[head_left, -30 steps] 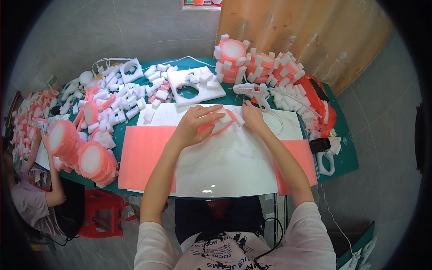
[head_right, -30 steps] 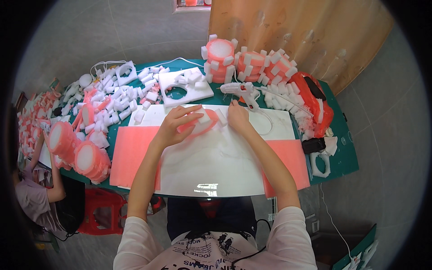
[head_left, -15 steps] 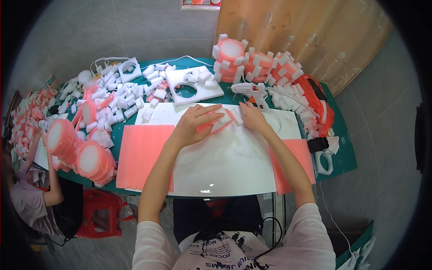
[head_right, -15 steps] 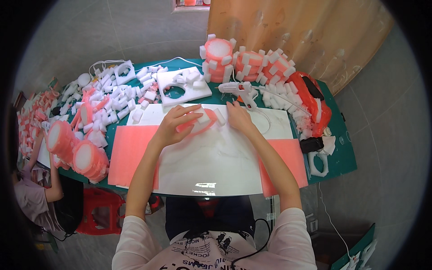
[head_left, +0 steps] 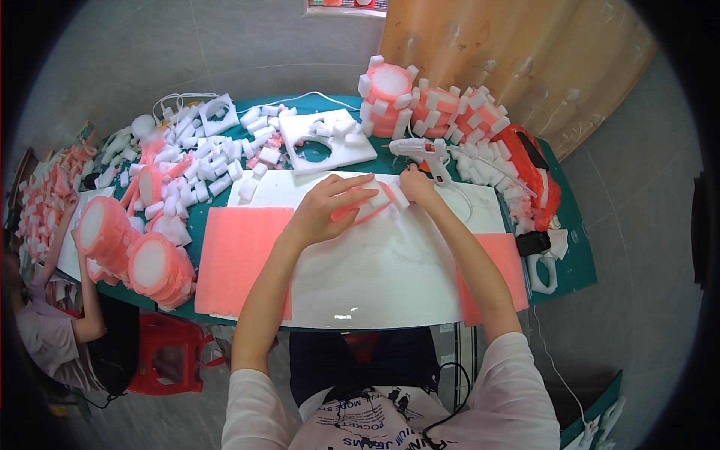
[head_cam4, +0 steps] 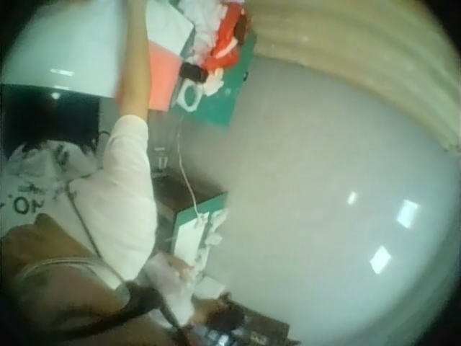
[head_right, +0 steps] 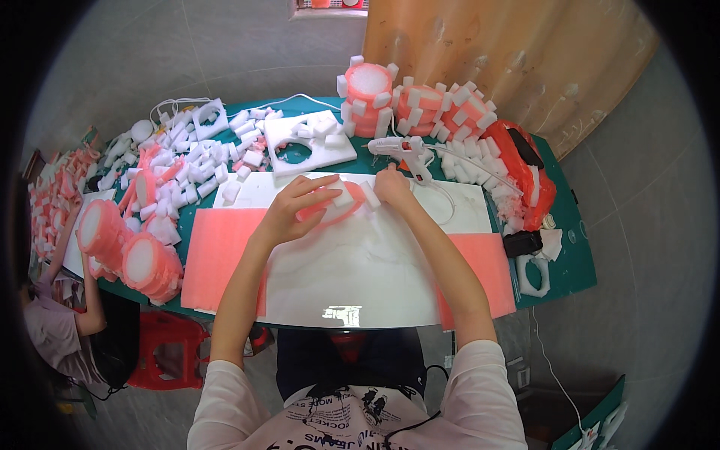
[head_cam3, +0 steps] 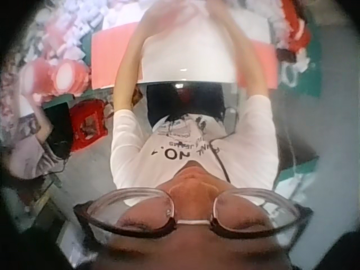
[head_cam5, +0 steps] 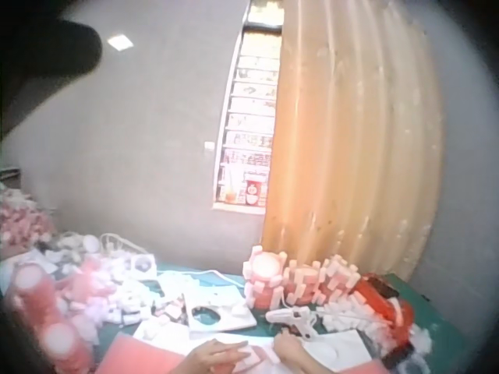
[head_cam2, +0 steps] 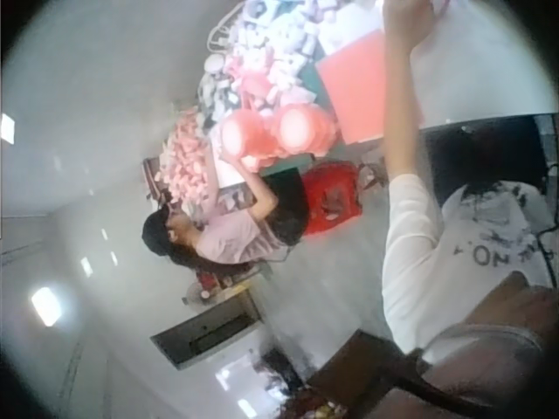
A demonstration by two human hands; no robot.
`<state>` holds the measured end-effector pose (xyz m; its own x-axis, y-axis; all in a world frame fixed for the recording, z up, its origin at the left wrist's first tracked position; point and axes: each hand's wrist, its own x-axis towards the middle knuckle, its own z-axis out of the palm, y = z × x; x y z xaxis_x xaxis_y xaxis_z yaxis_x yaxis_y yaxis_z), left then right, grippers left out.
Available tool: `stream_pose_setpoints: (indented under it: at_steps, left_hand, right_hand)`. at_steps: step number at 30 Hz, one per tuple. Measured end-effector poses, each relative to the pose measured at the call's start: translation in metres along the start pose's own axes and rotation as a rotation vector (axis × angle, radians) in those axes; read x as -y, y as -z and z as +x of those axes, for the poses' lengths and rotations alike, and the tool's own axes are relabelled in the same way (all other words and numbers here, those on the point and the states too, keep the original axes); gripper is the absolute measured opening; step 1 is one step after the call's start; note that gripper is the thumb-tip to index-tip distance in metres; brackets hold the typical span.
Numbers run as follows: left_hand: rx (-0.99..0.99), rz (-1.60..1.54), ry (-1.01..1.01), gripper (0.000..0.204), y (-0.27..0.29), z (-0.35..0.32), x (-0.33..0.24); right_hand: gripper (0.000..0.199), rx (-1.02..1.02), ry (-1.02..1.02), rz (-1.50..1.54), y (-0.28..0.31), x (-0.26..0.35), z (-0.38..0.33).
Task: Assembling and gluing together various foam components to create a product.
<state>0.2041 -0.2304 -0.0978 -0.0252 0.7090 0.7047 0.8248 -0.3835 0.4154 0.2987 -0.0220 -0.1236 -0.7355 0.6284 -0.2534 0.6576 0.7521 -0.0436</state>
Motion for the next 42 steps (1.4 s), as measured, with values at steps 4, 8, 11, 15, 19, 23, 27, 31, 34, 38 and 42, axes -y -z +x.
stream_pose_setpoints:
  at_steps: [4,8,11,15,19,23,27,31,34,38,42]
  left_hand:
    - [0.005,-0.012,0.01,0.045,-0.001,0.001,-0.001]
    - [-0.005,-0.009,0.003,0.046,-0.002,-0.001,-0.001]
    - [-0.012,0.0,-0.005,0.046,0.0,-0.001,0.0]
    - [0.02,-0.006,0.004,0.044,0.001,-0.003,0.0]
    - [0.007,-0.017,0.003,0.044,0.0,0.0,-0.001]
    - [-0.001,0.002,0.008,0.043,0.0,-0.002,0.001]
    - [0.0,0.006,-0.011,0.042,0.0,-0.002,0.0]
    - [-0.015,0.013,-0.024,0.041,0.0,-0.002,-0.001]
    - [-0.005,0.021,-0.033,0.041,-0.005,-0.001,0.001]
    - [0.016,0.001,-0.012,0.039,0.0,-0.004,0.0]
    - [0.014,0.009,-0.033,0.039,0.0,-0.002,-0.001]
  right_hand:
    - [0.037,-0.102,-0.013,0.059,-0.01,-0.006,0.004]
    - [0.04,-0.18,0.153,0.093,-0.021,-0.016,-0.001]
    - [0.041,-0.281,0.327,0.217,-0.013,-0.03,-0.024]
    - [0.041,-0.017,0.258,0.886,0.043,-0.015,-0.079]
    - [0.04,-0.077,0.407,1.016,0.101,0.003,-0.119]
    - [0.038,-0.179,0.581,1.049,0.141,0.037,-0.121]
    - [0.037,-0.289,0.607,0.995,0.154,0.079,-0.077]
    - [0.037,-0.261,0.741,0.982,0.147,0.103,-0.012]
    - [0.036,-0.168,0.734,0.914,0.135,0.111,0.029]
    - [0.032,0.041,0.543,0.49,0.1,0.119,0.058]
    - [0.037,0.098,0.545,0.439,0.079,0.108,0.059]
